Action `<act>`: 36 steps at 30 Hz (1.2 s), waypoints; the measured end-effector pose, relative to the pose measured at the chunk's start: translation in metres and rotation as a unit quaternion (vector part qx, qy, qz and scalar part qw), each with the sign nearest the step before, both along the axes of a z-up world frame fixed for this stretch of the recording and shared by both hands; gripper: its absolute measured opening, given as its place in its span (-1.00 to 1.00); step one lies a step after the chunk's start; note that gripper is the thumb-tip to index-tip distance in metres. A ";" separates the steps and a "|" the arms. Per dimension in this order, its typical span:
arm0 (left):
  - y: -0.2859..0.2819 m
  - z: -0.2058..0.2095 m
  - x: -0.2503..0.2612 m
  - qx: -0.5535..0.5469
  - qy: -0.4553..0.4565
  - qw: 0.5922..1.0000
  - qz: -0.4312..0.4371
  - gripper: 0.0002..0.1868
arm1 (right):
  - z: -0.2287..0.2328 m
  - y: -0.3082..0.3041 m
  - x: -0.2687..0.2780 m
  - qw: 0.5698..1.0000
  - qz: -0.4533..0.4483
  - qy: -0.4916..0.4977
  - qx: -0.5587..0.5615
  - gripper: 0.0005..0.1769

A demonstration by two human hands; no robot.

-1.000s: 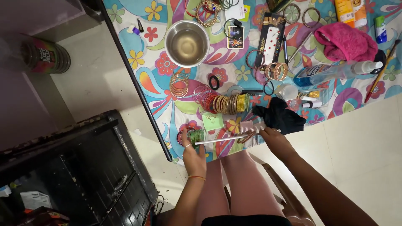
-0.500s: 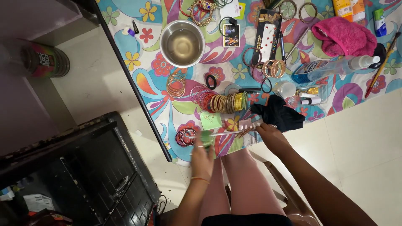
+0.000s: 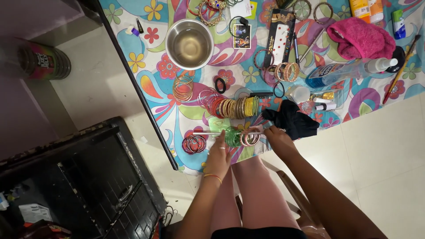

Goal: Organizing and arranging colorful bangles on a rod-style stand on a bed.

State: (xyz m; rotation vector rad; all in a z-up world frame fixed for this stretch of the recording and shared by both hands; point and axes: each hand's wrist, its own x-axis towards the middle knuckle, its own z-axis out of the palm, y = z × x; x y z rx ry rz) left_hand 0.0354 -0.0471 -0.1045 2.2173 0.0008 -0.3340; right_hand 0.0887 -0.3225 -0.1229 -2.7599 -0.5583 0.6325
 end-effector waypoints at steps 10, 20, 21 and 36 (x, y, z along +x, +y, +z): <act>0.052 -0.033 0.061 -0.062 0.087 0.952 0.286 -0.66 | 0.012 0.002 0.001 0.999 -0.027 0.032 0.017 -0.73; 0.044 -0.146 0.120 -0.247 0.077 0.853 0.454 -0.56 | 0.012 -0.007 -0.028 0.983 -0.127 0.073 0.112 -0.70; 0.043 -0.137 0.123 -0.247 0.078 0.852 0.454 -0.56 | 0.012 -0.007 -0.030 0.983 -0.126 0.075 0.112 -0.70; 0.060 -0.102 0.117 -0.408 0.183 0.843 0.299 -0.68 | 0.036 -0.004 -0.024 0.973 -0.157 0.116 0.122 -0.67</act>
